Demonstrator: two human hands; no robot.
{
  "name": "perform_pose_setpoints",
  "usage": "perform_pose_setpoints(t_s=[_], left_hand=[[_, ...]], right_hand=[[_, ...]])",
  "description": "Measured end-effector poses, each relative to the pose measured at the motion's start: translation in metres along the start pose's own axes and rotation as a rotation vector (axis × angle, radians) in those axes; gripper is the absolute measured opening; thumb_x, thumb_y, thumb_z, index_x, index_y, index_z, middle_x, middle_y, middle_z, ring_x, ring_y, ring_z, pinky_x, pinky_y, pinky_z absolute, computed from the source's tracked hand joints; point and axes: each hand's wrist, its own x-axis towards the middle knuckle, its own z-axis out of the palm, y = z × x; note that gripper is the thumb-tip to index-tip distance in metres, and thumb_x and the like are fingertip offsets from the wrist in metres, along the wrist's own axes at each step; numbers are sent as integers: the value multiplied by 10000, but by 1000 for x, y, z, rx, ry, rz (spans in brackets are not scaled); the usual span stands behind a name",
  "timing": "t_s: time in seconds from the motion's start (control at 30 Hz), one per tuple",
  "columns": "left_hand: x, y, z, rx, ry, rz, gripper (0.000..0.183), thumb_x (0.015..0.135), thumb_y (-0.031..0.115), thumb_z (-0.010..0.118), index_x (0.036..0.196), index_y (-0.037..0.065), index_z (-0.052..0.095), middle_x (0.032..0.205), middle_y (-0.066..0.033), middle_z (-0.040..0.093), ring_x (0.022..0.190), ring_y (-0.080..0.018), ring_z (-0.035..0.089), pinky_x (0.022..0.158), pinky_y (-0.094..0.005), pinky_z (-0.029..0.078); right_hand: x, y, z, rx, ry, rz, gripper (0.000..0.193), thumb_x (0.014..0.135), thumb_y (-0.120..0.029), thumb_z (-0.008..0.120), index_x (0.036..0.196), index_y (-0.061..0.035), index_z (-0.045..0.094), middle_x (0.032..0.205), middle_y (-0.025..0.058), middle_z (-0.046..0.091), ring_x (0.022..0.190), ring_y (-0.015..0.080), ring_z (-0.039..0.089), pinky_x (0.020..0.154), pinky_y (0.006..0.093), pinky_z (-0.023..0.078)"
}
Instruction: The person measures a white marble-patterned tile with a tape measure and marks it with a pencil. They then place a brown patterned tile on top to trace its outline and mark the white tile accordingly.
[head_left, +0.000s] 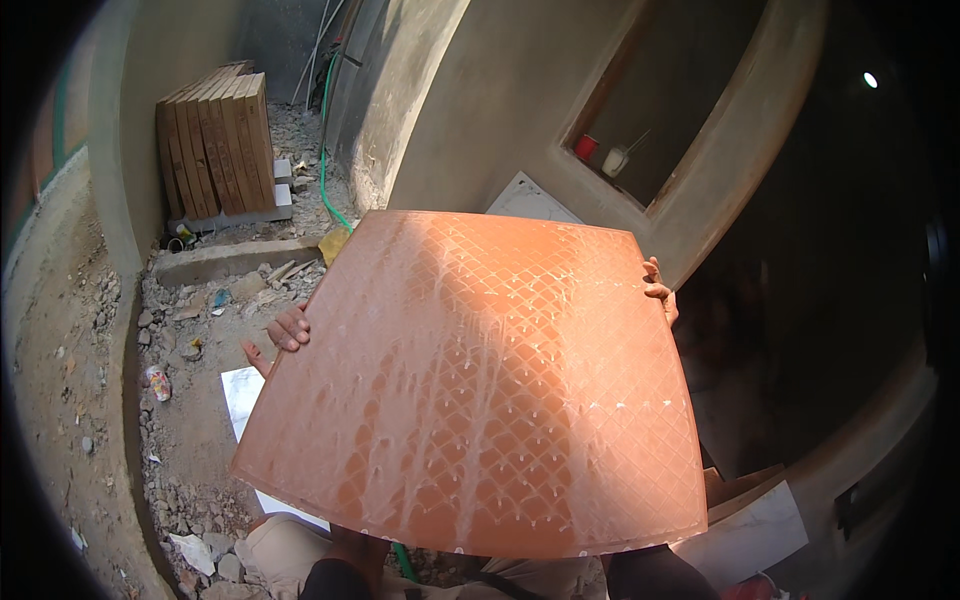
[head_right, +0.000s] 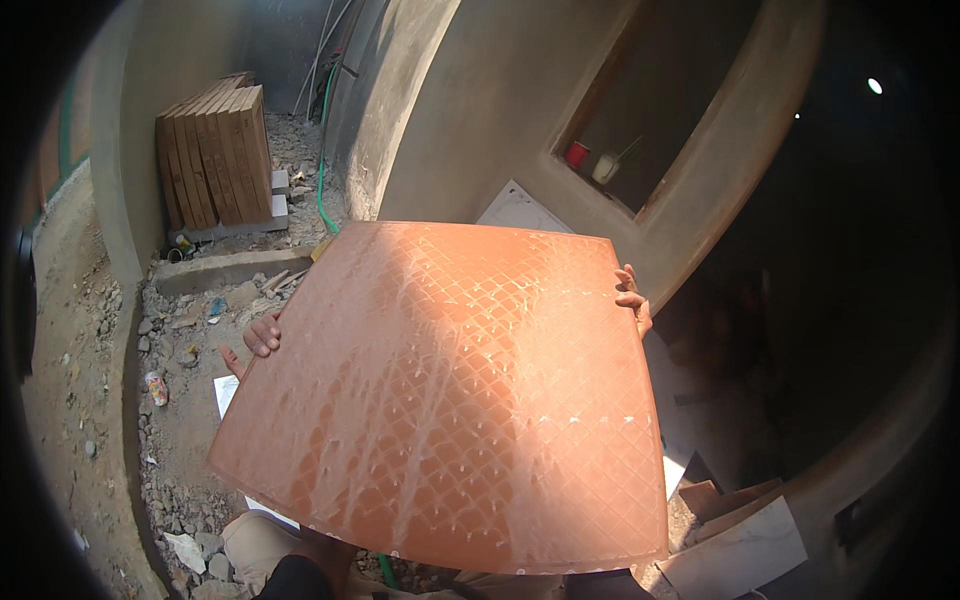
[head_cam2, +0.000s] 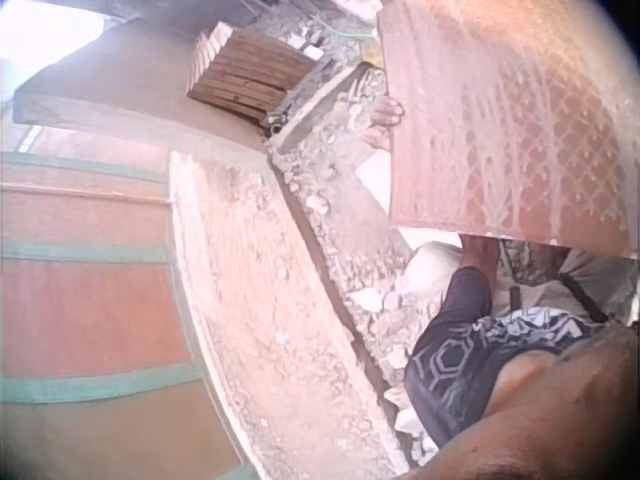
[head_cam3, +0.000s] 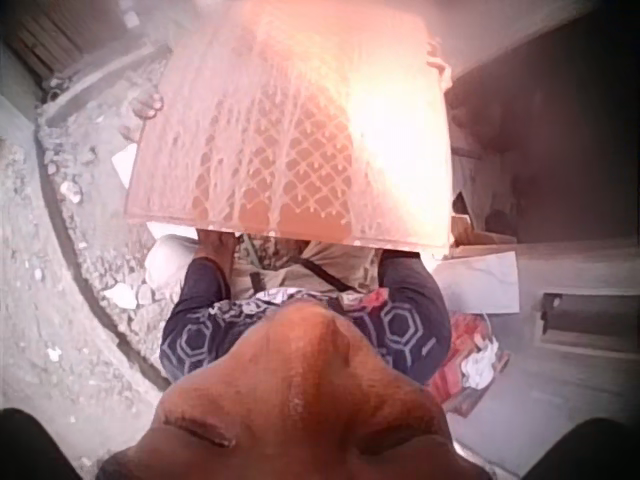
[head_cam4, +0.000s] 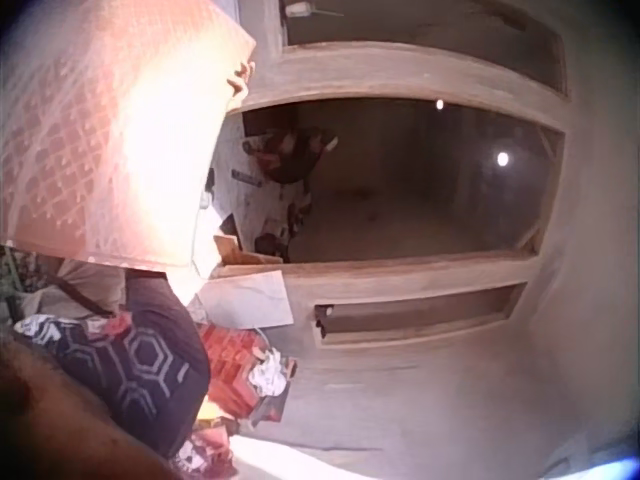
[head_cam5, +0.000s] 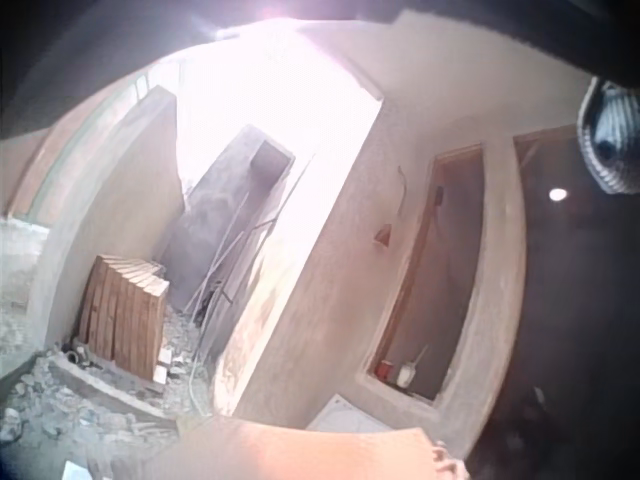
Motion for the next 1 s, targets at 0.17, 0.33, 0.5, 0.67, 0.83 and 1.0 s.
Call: perform_pose_setpoints(t_s=[0.17,0.33,0.5,0.67,0.83,1.0], left_hand=[[2,-4,0,14,-38,-15,776,1022,596,82,644,98,543,718,-93,564,868,-235,523,1113,-425,331],[3,-6,-3,9,-62,-21,780,1017,607,84,634,101,539,714,-91,565,866,-233,521,1119,-424,325],[7,-3,-7,0,-98,-57,782,996,637,104,613,106,531,710,-87,566,867,-227,516,1135,-424,300],[8,7,0,66,-76,-89,775,988,645,117,615,106,532,705,-86,565,867,-226,514,1141,-421,290],[10,12,8,107,-63,-94,761,975,657,141,616,110,529,717,-85,565,884,-226,508,1147,-427,275],[10,9,12,56,-70,-75,734,961,672,183,612,117,514,763,-87,566,936,-229,491,1154,-451,257]], right_hand=[[3,-4,-3,-40,0,8,377,1050,-223,389,1058,84,607,738,133,590,616,226,603,563,324,548],[5,-5,-6,-75,2,1,374,1046,-222,393,1058,84,608,752,135,596,620,228,607,568,328,551],[4,-6,-8,-87,2,7,372,1043,-221,397,1058,84,608,766,138,603,624,231,612,573,331,555],[5,-8,-8,-108,-1,12,369,1039,-220,401,1058,84,609,780,141,609,629,234,616,579,335,558],[4,-10,-9,-117,5,8,367,1035,-220,405,1058,84,609,794,143,615,633,236,621,584,339,561],[3,-9,-11,-132,8,8,364,1031,-219,409,1059,84,609,808,146,621,638,239,625,589,343,564]])
